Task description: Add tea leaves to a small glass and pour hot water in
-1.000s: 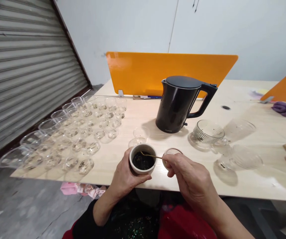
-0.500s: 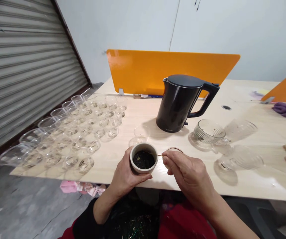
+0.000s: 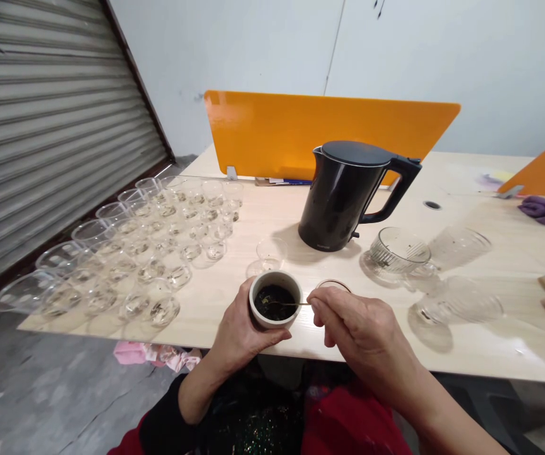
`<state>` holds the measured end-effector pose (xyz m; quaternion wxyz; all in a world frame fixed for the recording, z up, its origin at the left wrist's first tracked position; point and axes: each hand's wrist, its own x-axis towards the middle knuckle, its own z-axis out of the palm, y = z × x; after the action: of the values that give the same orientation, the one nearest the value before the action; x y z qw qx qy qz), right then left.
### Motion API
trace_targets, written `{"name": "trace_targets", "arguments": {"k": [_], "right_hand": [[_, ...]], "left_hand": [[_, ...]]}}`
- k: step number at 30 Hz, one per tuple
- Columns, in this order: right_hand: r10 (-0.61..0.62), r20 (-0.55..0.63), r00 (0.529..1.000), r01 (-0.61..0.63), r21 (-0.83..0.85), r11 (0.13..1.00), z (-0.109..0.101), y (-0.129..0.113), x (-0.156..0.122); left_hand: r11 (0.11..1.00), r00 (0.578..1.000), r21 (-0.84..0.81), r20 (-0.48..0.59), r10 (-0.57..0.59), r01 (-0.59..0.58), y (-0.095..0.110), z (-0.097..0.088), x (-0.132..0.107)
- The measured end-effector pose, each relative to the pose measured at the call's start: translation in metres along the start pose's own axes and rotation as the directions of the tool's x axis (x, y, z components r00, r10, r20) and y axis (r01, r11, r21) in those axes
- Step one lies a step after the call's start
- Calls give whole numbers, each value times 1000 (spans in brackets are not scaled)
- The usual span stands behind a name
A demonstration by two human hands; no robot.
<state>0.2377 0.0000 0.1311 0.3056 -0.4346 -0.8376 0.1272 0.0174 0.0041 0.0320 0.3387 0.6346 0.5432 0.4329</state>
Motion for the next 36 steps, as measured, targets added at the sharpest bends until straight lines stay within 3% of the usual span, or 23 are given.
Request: {"name": "trace_targets", "arguments": {"k": [4, 10, 17, 22, 26, 30, 33, 36], "right_hand": [[119, 52, 991, -124, 91, 988, 0, 4, 5], [190, 112, 975, -210, 208, 955, -1, 7, 11], [385, 3, 923, -347, 437, 830, 0, 19, 12], [473, -52, 879, -374, 540, 754, 1, 31, 12], [415, -45, 909, -349, 463, 815, 3, 27, 11], [266, 114, 957, -289, 327, 900, 4, 13, 12], [230, 192, 954, -286, 349, 893, 2, 9, 12], [266, 183, 946, -320, 419, 850, 0, 13, 10]], "left_hand": [[1000, 1000, 3, 2, 17, -17, -3, 0, 0], [1000, 1000, 6, 1, 23, -23, -7, 1, 0], [998, 998, -25, 5, 65, -65, -7, 1, 0], [998, 998, -26, 2, 62, -62, -6, -1, 0], [998, 998, -25, -4, 62, -62, -5, 0, -1], [998, 998, -6, -9, 55, -55, -7, 1, 0], [999, 999, 8, -7, 50, -50, -8, 2, 0], [999, 999, 10, -9, 51, -51, -8, 1, 0]]}}
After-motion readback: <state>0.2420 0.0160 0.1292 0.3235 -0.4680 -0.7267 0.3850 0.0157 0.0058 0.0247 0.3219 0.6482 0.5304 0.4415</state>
